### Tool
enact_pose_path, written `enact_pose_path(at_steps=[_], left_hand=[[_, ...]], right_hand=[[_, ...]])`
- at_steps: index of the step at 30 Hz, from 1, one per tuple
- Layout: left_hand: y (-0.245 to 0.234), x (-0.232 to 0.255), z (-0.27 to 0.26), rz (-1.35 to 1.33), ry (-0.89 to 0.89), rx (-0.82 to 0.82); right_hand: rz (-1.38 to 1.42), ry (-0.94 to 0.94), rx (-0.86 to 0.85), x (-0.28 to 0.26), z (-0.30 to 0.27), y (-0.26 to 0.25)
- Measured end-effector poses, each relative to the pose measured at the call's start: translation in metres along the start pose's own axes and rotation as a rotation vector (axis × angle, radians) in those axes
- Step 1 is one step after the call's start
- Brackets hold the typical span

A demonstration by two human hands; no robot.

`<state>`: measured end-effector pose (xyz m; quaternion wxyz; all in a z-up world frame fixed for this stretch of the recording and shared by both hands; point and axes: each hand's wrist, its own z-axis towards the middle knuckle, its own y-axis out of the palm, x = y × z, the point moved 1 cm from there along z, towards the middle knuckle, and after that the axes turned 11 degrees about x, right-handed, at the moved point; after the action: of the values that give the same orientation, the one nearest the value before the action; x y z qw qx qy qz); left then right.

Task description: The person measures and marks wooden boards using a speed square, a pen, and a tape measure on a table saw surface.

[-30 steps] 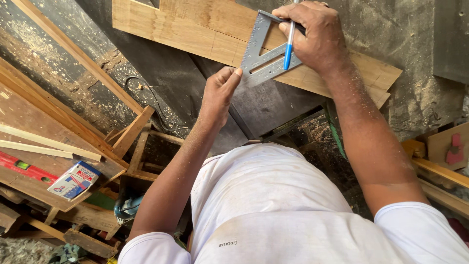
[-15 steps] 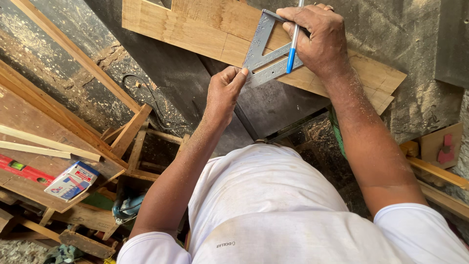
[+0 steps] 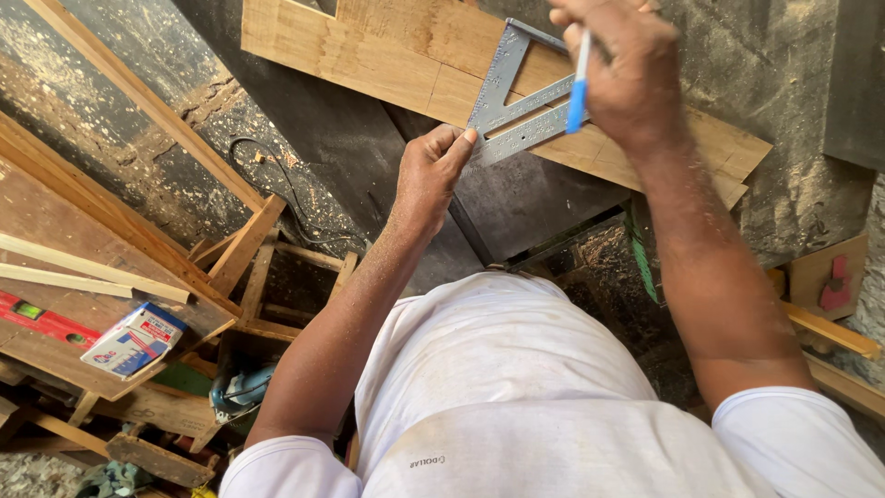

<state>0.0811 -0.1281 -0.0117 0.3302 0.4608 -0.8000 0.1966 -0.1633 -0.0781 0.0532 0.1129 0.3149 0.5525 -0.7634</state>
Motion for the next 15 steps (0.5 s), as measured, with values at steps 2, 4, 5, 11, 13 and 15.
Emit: enact_pose_path(at_steps=[2,4,5,11,13,15], left_hand=[[-0.001,0.0,-0.001,0.022,-0.005,0.003],[-0.002,0.001,-0.001,0.033,-0.012,0.006],[-0.001,0.002,0.0,0.043,-0.014,0.009],[-0.003,0.003,0.0,0.061,0.012,0.012],[-0.003,0.003,0.0,0.045,0.028,0.003],[-0.003,0.003,0.0,0.067,0.019,0.005]], right_hand=[[-0.139,0.284,-0.18,0.005,0.006,-0.006],[0.348,-0.006,-0.103,0.002,0.012,-0.005],[0.446,-0.049,-0.107,0.001,0.016,-0.002],[0.377,0.127,-0.309,-0.011,0.027,0.026],[0.336,0.089,-0.321,-0.017,0.029,0.03],[0.296,0.051,-0.336,-0.02,0.032,0.031]])
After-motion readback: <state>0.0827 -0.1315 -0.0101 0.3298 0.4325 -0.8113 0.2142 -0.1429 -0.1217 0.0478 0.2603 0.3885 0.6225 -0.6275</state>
